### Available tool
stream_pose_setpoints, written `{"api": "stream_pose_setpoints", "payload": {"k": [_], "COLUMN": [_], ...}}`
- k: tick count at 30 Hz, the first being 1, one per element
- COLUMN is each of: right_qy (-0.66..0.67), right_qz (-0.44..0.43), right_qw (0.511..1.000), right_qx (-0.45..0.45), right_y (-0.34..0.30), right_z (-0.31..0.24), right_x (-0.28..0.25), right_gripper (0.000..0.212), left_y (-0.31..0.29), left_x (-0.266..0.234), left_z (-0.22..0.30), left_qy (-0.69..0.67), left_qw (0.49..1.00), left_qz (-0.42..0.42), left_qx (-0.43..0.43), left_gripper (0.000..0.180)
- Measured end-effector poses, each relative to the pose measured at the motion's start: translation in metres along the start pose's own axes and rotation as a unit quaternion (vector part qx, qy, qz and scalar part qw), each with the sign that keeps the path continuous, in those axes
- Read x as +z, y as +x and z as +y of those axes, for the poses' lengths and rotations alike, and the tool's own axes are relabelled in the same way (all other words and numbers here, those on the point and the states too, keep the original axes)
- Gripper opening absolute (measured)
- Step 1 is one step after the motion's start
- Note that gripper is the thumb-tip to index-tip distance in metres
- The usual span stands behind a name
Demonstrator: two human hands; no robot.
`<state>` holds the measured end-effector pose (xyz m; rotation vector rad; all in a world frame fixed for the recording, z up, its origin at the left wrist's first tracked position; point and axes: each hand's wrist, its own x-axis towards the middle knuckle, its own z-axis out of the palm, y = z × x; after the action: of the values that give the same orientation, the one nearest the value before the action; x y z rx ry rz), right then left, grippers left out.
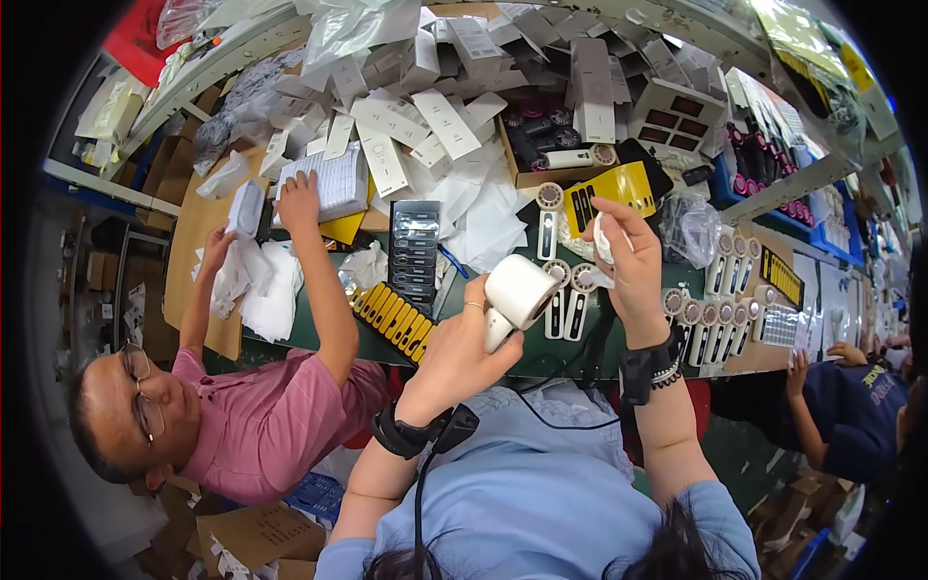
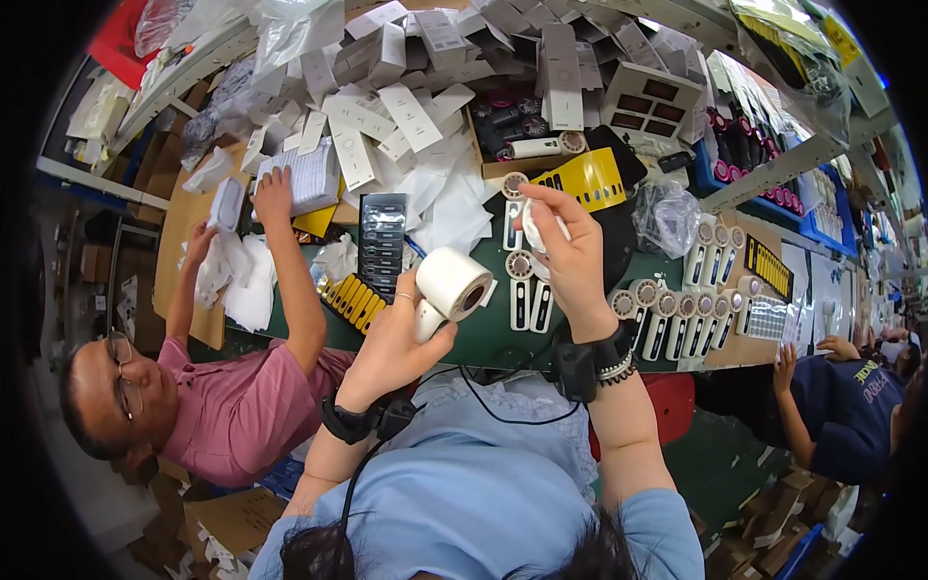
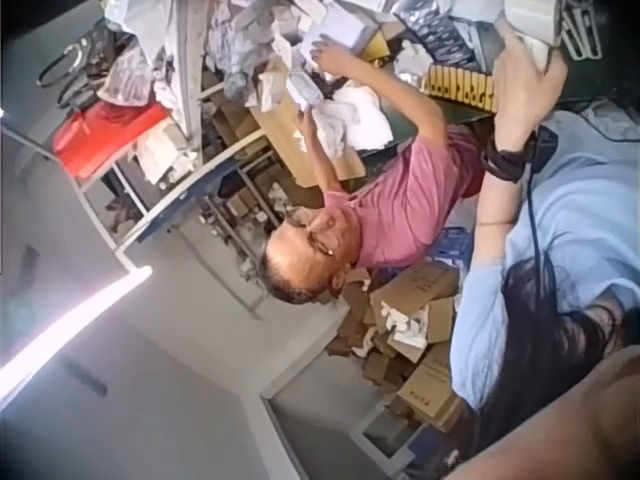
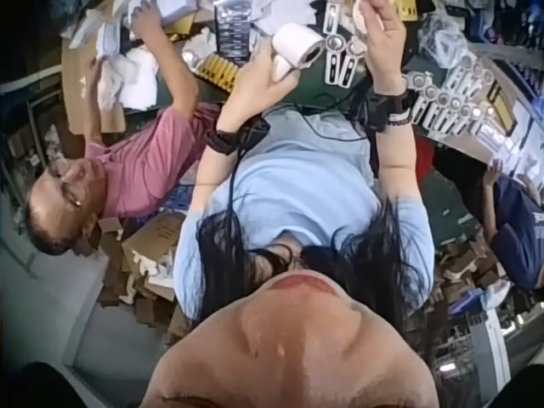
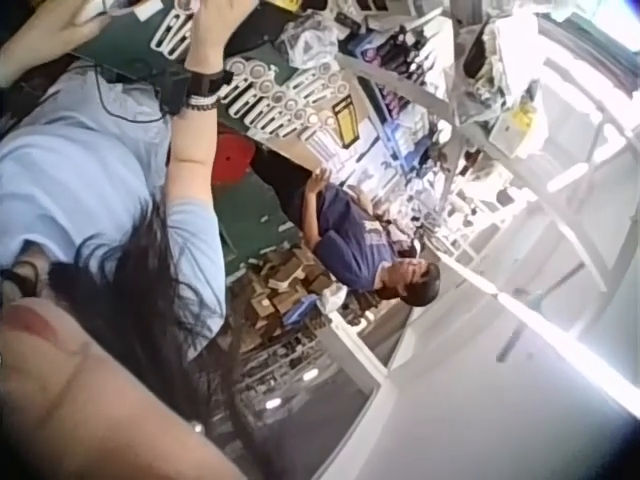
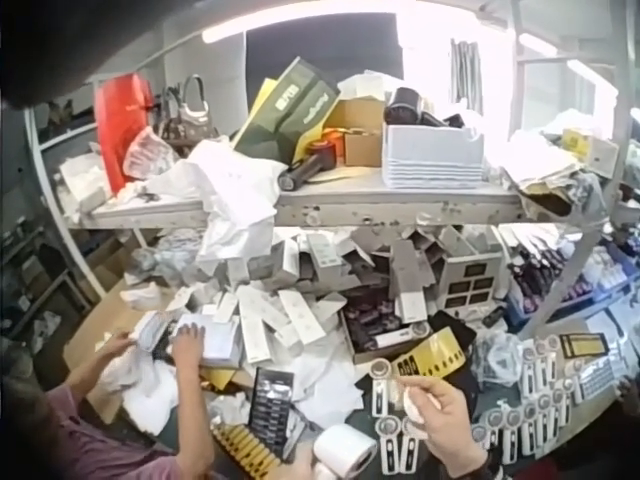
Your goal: The person wipes a handheld fan with a cloth, turning it over to clean the handle and the fan head. After setting the fan down and picking up a plastic bag, they resume wiping the fan before placing it on the table.
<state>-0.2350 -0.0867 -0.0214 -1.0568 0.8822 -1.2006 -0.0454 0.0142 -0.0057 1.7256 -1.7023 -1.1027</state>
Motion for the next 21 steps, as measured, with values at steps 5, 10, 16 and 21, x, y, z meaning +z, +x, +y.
{"api": "stream_pose_setpoints", "payload": {"k": [5, 10, 16, 21], "right_qy": [0.068, 0.090, 0.168, 0.072], "right_qz": [0.011, -0.024, -0.114, -0.088], "right_qw": [0.997, 0.992, 0.977, 0.994], "right_qx": [0.025, 0.085, 0.066, -0.005], "right_y": [-0.003, -0.008, -0.023, -0.033], "right_z": [0.010, 0.006, 0.012, 0.014], "right_x": [-0.004, 0.007, 0.011, 0.026], "right_gripper": [0.024, 0.030, 0.034, 0.033], "left_y": [0.006, 0.008, 0.006, 0.006], "left_x": [0.002, 0.004, -0.001, 0.005], "left_z": [-0.003, -0.012, -0.007, -0.013], "left_qy": [-0.009, -0.025, 0.036, 0.058], "left_qw": [0.997, 0.998, 0.998, 0.995], "left_qz": [0.026, 0.039, 0.046, 0.082], "left_qx": [0.065, 0.053, -0.003, 0.030], "left_gripper": [0.064, 0.064, 0.061, 0.061]}}
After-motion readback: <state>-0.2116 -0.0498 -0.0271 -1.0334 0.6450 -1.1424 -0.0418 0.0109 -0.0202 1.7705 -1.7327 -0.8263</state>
